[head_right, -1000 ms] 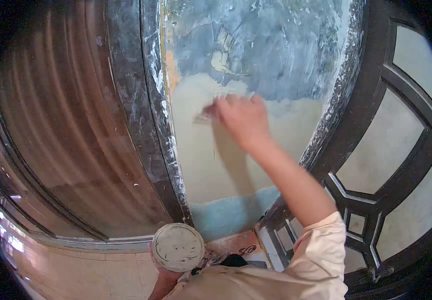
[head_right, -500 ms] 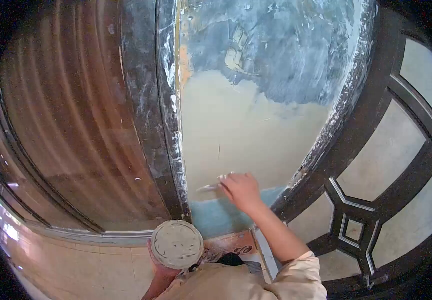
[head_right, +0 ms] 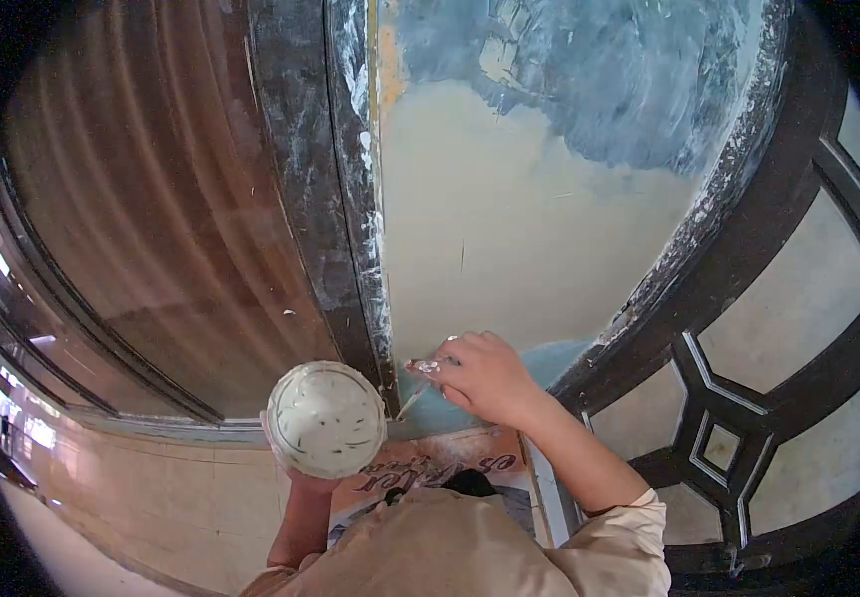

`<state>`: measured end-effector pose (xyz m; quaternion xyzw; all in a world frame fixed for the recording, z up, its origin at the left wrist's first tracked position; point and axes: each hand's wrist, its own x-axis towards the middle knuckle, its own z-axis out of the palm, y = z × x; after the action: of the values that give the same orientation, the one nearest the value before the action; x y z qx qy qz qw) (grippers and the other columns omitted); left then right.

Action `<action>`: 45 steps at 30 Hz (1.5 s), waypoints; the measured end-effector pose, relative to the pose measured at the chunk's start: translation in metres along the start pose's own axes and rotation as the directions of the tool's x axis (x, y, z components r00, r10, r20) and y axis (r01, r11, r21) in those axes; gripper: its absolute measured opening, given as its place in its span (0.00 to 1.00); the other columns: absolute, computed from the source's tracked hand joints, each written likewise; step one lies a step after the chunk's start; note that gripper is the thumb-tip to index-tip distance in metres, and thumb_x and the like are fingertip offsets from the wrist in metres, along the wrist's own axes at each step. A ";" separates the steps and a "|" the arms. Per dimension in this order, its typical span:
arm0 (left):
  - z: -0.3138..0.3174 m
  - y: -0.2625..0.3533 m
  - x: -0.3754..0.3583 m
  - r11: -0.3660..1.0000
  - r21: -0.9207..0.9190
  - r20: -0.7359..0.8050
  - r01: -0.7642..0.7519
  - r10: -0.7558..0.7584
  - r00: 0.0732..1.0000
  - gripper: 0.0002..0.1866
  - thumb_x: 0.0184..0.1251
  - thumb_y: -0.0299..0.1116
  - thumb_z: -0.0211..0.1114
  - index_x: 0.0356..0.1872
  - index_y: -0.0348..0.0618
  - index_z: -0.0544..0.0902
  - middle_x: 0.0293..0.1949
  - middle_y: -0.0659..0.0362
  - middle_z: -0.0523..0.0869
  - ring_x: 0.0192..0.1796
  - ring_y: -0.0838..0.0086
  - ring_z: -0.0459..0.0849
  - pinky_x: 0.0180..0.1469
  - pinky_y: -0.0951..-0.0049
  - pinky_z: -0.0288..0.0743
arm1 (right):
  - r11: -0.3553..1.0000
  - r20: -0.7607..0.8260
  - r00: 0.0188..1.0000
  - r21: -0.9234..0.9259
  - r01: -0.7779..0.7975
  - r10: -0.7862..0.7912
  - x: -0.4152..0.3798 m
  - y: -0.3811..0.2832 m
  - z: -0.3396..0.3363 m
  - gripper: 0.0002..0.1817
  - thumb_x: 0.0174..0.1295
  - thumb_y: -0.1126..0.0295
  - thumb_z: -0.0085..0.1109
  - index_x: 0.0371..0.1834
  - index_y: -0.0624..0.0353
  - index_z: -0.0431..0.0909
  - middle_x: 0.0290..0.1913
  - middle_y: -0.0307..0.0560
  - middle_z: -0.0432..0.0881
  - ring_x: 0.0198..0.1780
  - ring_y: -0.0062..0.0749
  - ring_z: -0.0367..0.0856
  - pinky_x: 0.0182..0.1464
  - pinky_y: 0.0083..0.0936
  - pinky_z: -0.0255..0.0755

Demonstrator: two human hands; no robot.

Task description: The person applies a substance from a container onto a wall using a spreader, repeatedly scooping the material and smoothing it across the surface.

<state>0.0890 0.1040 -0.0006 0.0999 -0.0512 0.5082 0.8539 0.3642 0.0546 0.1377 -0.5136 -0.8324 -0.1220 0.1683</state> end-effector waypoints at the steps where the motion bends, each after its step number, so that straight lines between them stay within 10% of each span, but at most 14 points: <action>1: 0.003 0.000 0.004 0.999 0.042 0.021 0.018 -0.019 1.000 0.41 0.70 0.72 0.30 0.76 0.58 0.57 0.73 0.55 0.64 0.70 0.53 0.68 0.70 0.40 0.63 | 0.997 0.020 1.000 0.071 0.015 -0.016 0.000 0.000 0.002 0.23 0.53 0.68 0.63 0.56 0.40 0.81 0.41 0.38 0.78 0.44 0.35 0.77 0.45 0.35 0.70; 8: 0.004 -0.008 0.023 0.999 -0.050 -0.106 0.018 -0.024 0.994 0.43 0.68 0.75 0.27 0.75 0.60 0.60 0.73 0.55 0.64 0.70 0.52 0.67 0.68 0.38 0.63 | 0.784 0.284 0.959 0.597 -0.169 -0.009 0.012 0.009 0.002 0.24 0.54 0.76 0.56 0.58 0.55 0.77 0.38 0.45 0.80 0.41 0.39 0.80 0.43 0.36 0.75; 10: 0.007 -0.015 0.025 0.996 -0.030 0.001 0.080 -0.080 0.997 0.46 0.64 0.78 0.28 0.75 0.60 0.59 0.74 0.55 0.63 0.71 0.50 0.66 0.68 0.37 0.63 | 0.394 0.369 0.923 0.869 -0.300 -0.111 0.014 0.014 0.006 0.25 0.58 0.77 0.50 0.62 0.61 0.73 0.37 0.46 0.82 0.37 0.33 0.83 0.41 0.30 0.78; 14: 0.011 -0.027 0.034 0.995 0.084 -0.067 0.057 -0.051 0.996 0.49 0.62 0.80 0.28 0.76 0.59 0.58 0.74 0.54 0.62 0.71 0.49 0.65 0.69 0.37 0.60 | 0.079 0.550 0.823 0.835 -0.544 -0.143 0.006 0.034 0.019 0.30 0.54 0.73 0.53 0.65 0.60 0.72 0.34 0.38 0.75 0.38 0.22 0.73 0.41 0.22 0.68; 16: 0.008 -0.034 0.039 0.974 0.226 0.197 0.006 -0.052 0.979 0.49 0.62 0.80 0.30 0.76 0.58 0.58 0.75 0.54 0.60 0.72 0.50 0.63 0.71 0.39 0.57 | 0.076 0.566 0.807 0.824 -0.562 -0.166 0.000 0.042 0.024 0.32 0.53 0.68 0.57 0.66 0.61 0.70 0.34 0.37 0.73 0.37 0.21 0.69 0.42 0.18 0.65; 24: -0.006 -0.067 0.051 0.989 0.147 0.128 -0.030 0.011 0.992 0.51 0.60 0.81 0.31 0.76 0.56 0.58 0.75 0.54 0.60 0.73 0.50 0.63 0.72 0.42 0.58 | -0.323 0.567 0.810 0.746 -0.582 -0.148 -0.036 0.075 0.040 0.36 0.49 0.68 0.59 0.66 0.67 0.69 0.34 0.40 0.74 0.40 0.25 0.72 0.42 0.20 0.66; 32: -0.017 -0.104 0.045 0.997 0.055 0.037 -0.052 0.050 0.998 0.53 0.59 0.82 0.32 0.76 0.53 0.57 0.75 0.53 0.60 0.73 0.51 0.63 0.73 0.45 0.58 | -0.333 0.647 0.733 0.658 -0.676 -0.210 -0.057 0.110 0.026 0.34 0.50 0.73 0.50 0.68 0.62 0.69 0.35 0.38 0.74 0.39 0.22 0.72 0.42 0.18 0.68; 42: 0.008 -0.142 0.051 0.991 0.120 -0.056 -0.061 0.068 0.996 0.47 0.64 0.77 0.37 0.76 0.56 0.58 0.77 0.54 0.57 0.75 0.52 0.59 0.74 0.43 0.55 | -0.005 0.553 0.830 0.832 -0.554 0.071 -0.080 0.144 0.000 0.15 0.60 0.80 0.55 0.51 0.58 0.76 0.35 0.37 0.78 0.37 0.21 0.76 0.40 0.23 0.72; 44: 0.010 -0.148 0.050 0.989 0.130 -0.070 -0.073 0.083 0.994 0.47 0.64 0.77 0.37 0.76 0.56 0.58 0.77 0.54 0.57 0.75 0.51 0.59 0.74 0.42 0.55 | 0.446 0.472 0.856 0.733 -0.514 0.211 -0.084 0.146 -0.008 0.13 0.57 0.79 0.62 0.45 0.59 0.78 0.37 0.41 0.82 0.40 0.25 0.80 0.40 0.28 0.75; 45: 0.011 -0.150 0.049 0.987 0.141 -0.084 -0.079 0.091 0.992 0.47 0.63 0.77 0.37 0.76 0.56 0.58 0.77 0.54 0.57 0.75 0.51 0.59 0.74 0.42 0.55 | 0.447 0.474 0.857 0.734 -0.511 0.202 -0.084 0.144 -0.014 0.13 0.57 0.79 0.62 0.45 0.59 0.78 0.37 0.41 0.82 0.40 0.25 0.80 0.40 0.28 0.75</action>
<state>0.2444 0.0740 0.0019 0.1332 0.0185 0.5506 0.8239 0.5301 0.0446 0.1210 -0.5455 -0.6714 0.4166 0.2796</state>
